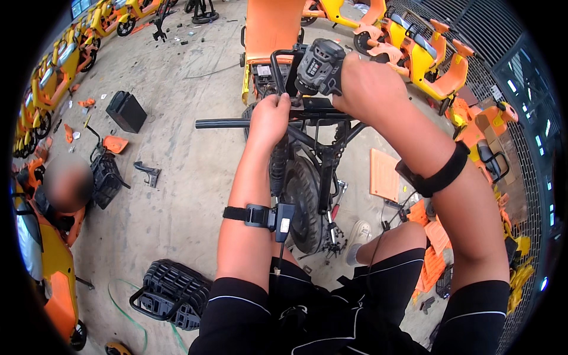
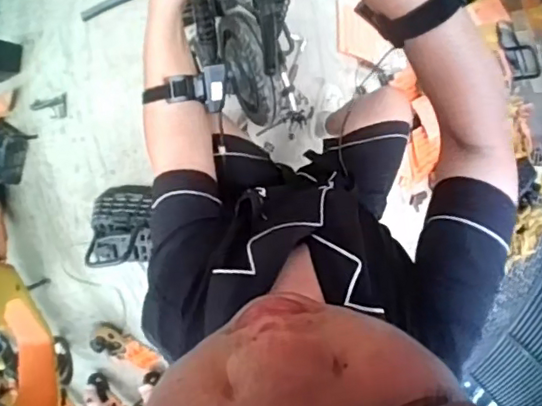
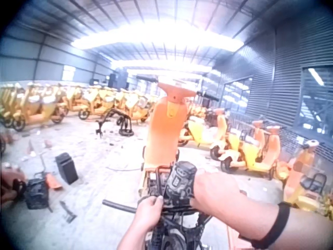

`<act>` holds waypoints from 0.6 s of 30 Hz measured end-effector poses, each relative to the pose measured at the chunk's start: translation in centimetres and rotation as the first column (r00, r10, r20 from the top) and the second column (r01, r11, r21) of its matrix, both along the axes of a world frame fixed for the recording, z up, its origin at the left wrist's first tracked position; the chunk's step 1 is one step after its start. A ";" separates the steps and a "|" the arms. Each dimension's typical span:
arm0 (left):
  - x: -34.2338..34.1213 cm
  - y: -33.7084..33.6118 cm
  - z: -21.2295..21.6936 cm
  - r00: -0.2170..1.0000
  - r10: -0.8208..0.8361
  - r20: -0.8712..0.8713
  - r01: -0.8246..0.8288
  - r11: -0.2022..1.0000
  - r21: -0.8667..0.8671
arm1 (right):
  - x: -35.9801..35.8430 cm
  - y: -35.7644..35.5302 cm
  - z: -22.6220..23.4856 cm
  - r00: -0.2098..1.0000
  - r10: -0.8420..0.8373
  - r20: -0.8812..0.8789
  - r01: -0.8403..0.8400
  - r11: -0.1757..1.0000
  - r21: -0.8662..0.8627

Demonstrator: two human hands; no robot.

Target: The person uses a cordless impact driver to secure a metal bracket onto the handlebar stem of an electric scooter. They align the bracket, drive in multiple screws, and then attach a small plastic component to the assembly.

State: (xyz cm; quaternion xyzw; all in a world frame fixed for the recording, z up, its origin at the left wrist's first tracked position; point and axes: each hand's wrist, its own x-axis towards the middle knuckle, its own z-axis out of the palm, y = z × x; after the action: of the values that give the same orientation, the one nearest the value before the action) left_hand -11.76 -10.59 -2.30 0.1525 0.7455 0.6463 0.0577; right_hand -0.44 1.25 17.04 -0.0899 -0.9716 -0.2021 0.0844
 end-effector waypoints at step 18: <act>0.8 0.2 0.7 0.995 0.081 -0.050 -0.083 0.996 -0.039 | -0.1 0.0 -0.7 0.980 0.173 -0.097 -0.164 0.982 0.091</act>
State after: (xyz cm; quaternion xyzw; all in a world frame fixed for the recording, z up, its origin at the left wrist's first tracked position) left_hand -10.92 -10.42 -1.59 0.1361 0.7655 0.6287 0.0160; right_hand -0.52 1.21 16.34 -0.0141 -0.9607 -0.2294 0.1555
